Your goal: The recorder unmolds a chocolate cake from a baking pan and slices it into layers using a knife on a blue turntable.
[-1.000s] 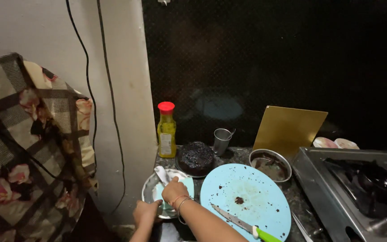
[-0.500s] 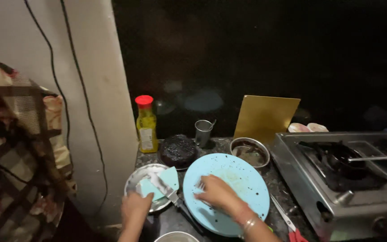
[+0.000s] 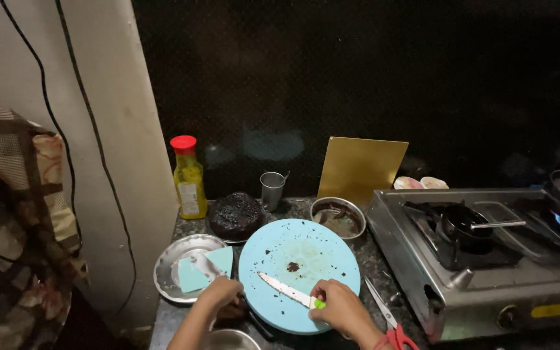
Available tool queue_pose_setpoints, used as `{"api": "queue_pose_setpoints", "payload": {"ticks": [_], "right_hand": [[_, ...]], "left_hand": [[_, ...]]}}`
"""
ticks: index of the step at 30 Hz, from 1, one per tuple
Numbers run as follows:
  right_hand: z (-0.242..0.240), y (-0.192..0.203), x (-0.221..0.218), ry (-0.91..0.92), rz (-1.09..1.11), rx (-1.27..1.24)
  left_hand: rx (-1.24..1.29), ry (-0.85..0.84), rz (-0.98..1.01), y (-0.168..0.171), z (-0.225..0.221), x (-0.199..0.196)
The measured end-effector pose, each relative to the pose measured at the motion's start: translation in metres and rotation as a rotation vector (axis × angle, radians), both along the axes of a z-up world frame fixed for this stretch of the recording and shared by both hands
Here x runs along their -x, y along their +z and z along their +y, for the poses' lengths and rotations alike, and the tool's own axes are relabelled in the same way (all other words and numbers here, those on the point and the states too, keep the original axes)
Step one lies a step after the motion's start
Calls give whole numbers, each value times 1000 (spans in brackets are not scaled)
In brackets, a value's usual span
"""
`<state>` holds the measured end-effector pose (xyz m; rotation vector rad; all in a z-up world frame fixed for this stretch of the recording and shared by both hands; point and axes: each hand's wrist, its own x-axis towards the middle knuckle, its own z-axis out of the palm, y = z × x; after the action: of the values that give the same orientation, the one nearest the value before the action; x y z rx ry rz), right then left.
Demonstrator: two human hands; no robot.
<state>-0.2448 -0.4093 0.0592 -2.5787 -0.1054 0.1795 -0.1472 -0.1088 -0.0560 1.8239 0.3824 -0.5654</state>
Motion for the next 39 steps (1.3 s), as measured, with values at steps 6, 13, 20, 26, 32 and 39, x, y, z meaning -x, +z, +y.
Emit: {"api": "queue_pose_setpoints", "payload": {"ticks": [6,13,20,26,32,39], "right_hand": [[-54,-38,-51,-234,-72,-214],[-116,-38,-158,-338,-366,-120],[-123,-79,-203,-182,-148,-197],[-115,-93,-186,-6,-34,-446],[-96,17,-95,-20,48,-519],[-91,111,8,259,46,-98]], "left_hand": [[475,119,342,32,-11,14],[573,299,187,22,-34,19],[760,388,-89,11,-16,12],[500,443,-250,50,1,39],[489,581,-325,132,-17,55],[485,543,-452,176,-42,29]]}}
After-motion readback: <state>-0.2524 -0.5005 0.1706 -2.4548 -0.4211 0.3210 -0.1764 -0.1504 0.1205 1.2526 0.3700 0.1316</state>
